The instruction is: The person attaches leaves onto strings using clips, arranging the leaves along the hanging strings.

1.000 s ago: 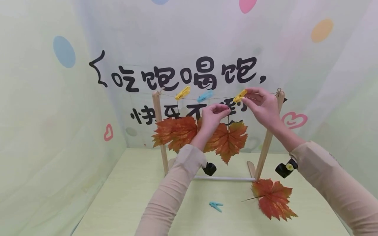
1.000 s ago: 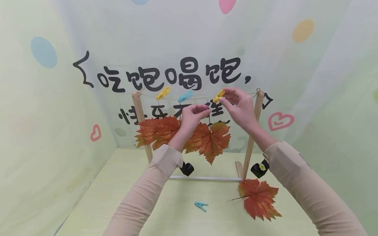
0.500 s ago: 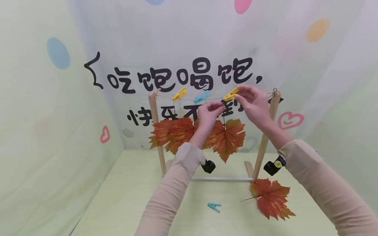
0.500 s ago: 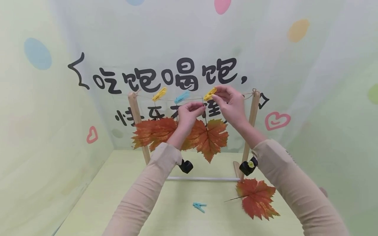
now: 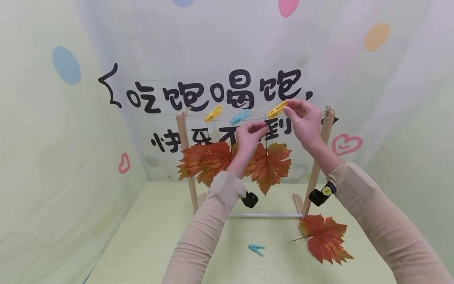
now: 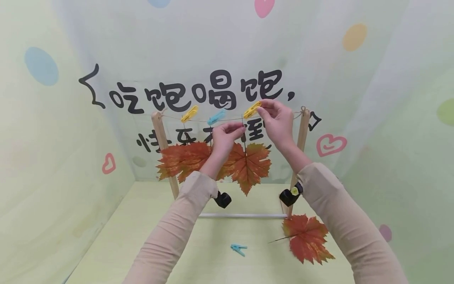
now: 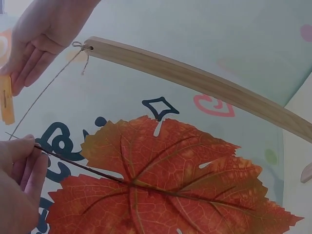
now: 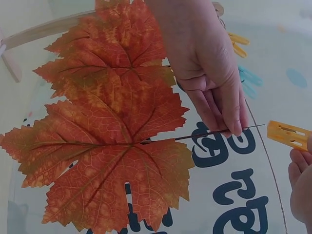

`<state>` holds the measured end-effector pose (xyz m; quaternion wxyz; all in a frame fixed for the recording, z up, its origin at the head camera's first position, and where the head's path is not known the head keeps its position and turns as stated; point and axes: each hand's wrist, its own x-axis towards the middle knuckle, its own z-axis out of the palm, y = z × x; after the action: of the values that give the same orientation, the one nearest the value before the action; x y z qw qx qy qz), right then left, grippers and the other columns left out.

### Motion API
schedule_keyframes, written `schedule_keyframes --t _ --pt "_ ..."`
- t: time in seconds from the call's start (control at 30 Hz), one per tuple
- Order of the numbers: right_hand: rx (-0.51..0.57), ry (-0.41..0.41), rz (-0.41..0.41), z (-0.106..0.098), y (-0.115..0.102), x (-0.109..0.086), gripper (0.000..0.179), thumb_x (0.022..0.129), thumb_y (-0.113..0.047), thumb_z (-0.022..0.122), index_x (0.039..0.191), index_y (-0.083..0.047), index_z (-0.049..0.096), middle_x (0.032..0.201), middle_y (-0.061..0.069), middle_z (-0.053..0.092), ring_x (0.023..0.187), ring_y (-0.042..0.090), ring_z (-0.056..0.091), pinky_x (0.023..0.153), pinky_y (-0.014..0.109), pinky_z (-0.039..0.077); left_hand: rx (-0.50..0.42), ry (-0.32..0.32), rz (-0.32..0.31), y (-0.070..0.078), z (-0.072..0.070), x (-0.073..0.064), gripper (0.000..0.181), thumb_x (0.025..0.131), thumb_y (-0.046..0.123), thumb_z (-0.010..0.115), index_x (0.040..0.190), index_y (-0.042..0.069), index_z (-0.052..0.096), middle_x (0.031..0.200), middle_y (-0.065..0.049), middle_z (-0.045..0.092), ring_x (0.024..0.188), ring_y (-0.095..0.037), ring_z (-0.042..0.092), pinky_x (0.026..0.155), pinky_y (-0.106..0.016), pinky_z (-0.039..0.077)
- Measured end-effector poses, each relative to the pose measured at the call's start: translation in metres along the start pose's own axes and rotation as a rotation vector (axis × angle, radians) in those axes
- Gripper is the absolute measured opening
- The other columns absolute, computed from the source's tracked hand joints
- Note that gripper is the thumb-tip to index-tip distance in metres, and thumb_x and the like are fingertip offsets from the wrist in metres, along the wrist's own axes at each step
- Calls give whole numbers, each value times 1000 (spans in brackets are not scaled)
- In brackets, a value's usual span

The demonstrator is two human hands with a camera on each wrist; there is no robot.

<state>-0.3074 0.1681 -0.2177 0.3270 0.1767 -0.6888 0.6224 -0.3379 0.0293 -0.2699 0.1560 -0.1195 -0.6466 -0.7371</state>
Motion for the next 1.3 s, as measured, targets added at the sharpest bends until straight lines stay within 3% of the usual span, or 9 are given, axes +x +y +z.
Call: schedule_keyframes --t 0.63,0.93,1.3 --pt "1 -23 45 2 8 7 20 82 -1 64 99 10 62 83 -5 66 77 9 63 73 16 49 36 8 33 -1 0 -1 16 77 4 70 92 -2 69 89 -13 68 77 -15 64 70 -23 52" --pt "5 -21 112 4 10 8 21 81 -3 65 99 7 63 86 0 68 77 7 63 73 16 50 11 7 14 -1 2 0 18 77 4 70 94 -3 69 92 -16 68 83 -22 65 73 -24 52" --pt "65 -7 173 6 12 8 18 81 -2 65 98 5 64 84 -3 67 76 7 63 72 15 50 14 17 52 -3 3 2 16 76 0 70 91 -5 69 88 -16 68 77 -17 65 70 -24 53"
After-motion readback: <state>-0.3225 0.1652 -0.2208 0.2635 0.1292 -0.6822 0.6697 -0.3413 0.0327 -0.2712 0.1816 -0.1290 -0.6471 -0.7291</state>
